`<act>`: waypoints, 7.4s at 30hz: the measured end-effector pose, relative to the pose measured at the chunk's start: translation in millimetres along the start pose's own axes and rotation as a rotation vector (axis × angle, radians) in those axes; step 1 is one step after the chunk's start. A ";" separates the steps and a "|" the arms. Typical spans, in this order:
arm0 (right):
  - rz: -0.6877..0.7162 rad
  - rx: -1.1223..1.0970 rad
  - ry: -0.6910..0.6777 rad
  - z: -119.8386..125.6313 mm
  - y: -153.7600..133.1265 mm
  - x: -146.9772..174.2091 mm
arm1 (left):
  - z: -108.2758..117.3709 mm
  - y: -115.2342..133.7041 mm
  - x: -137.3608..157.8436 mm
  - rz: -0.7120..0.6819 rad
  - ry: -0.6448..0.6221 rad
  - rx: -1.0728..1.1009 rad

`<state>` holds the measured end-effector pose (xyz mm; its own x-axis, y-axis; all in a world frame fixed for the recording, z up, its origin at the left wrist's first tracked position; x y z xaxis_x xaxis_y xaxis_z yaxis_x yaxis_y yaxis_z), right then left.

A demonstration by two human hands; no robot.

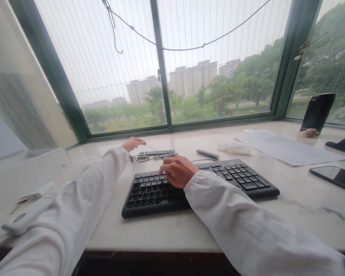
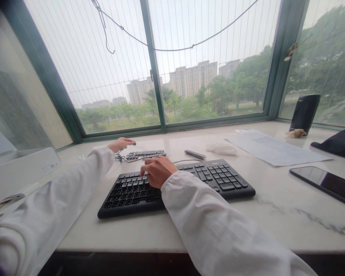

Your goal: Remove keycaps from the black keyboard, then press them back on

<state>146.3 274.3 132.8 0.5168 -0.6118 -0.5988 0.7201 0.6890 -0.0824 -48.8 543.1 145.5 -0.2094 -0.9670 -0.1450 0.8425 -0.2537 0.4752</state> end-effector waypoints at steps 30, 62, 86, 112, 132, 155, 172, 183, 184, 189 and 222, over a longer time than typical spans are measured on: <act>-0.126 -0.032 -0.153 -5.1 -22.8 1.7 | 1.6 47.4 176.5 -0.578 0.099 0.635; -0.199 -0.176 -0.660 -28.8 -38.0 -8.7 | 9.5 39.8 182.2 -0.509 0.179 0.614; -0.244 0.045 0.204 -4.5 -15.6 -16.5 | -0.3 51.3 195.0 -0.326 -0.153 0.633; -0.233 0.003 0.252 1.7 -19.2 -15.1 | -4.8 51.5 195.7 -0.496 -0.097 0.622; -0.176 0.060 0.193 -1.8 -14.6 -15.0 | -2.3 55.3 202.8 -0.603 -0.105 0.556; -0.201 0.040 0.094 -12.9 -15.9 -14.5 | 20.1 52.3 201.8 -0.768 -0.270 0.338; -0.227 0.046 0.045 -16.5 -17.0 -14.1 | 22.3 32.6 190.8 -0.596 -0.457 0.140; -0.205 0.046 0.052 -16.5 -17.3 -14.5 | 21.5 32.1 189.1 -0.621 -0.387 0.096; -0.205 0.045 0.051 -16.5 -17.4 -14.5 | 21.9 31.8 188.8 -0.617 -0.375 0.093; -0.200 0.044 0.051 -16.2 -19.1 -14.5 | 22.0 32.4 190.0 -0.657 -0.379 0.126; -0.172 0.037 0.044 -15.9 -21.5 -15.1 | 15.2 36.2 193.6 -0.709 -0.444 0.174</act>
<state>115.7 274.9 130.9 0.3641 -0.7015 -0.6126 0.8131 0.5602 -0.1582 -66.4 346.4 147.7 -0.8643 -0.4879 -0.1225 0.3576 -0.7671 0.5326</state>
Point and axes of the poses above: each hand's wrist, its own x-axis away from the middle knuckle, its own z-axis out of the back of the hand, y = z × x, the point moved 4 cm from there along -x, towards the middle knuckle, and after that the axes turned 4 degrees about y, right-handed, at the moved point
